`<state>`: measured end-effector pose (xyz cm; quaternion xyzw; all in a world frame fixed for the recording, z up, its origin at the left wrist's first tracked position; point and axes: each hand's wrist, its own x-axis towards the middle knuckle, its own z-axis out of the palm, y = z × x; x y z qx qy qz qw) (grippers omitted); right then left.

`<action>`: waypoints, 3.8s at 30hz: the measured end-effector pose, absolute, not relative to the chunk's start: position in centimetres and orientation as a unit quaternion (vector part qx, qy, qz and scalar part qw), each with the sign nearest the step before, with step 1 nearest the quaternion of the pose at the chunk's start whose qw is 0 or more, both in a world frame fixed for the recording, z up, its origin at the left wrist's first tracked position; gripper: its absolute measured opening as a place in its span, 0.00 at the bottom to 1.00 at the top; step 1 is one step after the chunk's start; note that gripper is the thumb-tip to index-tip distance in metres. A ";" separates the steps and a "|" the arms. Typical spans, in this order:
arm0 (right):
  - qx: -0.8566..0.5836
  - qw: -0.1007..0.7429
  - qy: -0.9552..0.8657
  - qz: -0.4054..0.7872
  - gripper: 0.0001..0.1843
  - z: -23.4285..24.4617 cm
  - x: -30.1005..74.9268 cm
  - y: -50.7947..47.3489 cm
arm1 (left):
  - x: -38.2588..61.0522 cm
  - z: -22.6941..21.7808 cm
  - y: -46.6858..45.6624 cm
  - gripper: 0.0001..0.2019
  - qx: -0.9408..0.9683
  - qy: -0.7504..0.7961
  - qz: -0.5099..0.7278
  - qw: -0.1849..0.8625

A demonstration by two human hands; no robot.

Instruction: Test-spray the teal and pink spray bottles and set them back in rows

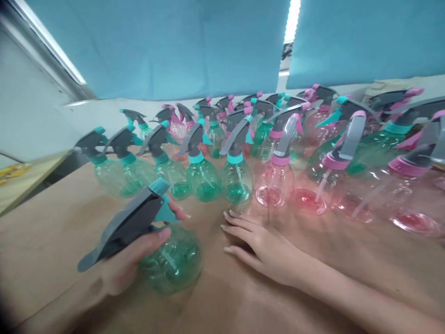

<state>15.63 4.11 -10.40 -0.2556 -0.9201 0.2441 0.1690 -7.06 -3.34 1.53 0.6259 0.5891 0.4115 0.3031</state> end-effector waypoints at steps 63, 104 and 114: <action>-0.250 0.219 -0.905 0.264 0.23 -10.4 15.6 4.0 | -7.2 1.4 -3.1 0.18 0.656 0.571 0.390 0.303; -0.254 0.201 -0.933 0.157 0.21 -10.1 14.8 3.9 | -8.2 -0.5 -3.4 0.25 0.711 0.556 0.376 0.211; -0.287 0.120 -0.947 0.078 0.16 -7.6 11.3 3.8 | -11.1 -2.8 -6.6 0.25 0.702 0.561 0.350 0.265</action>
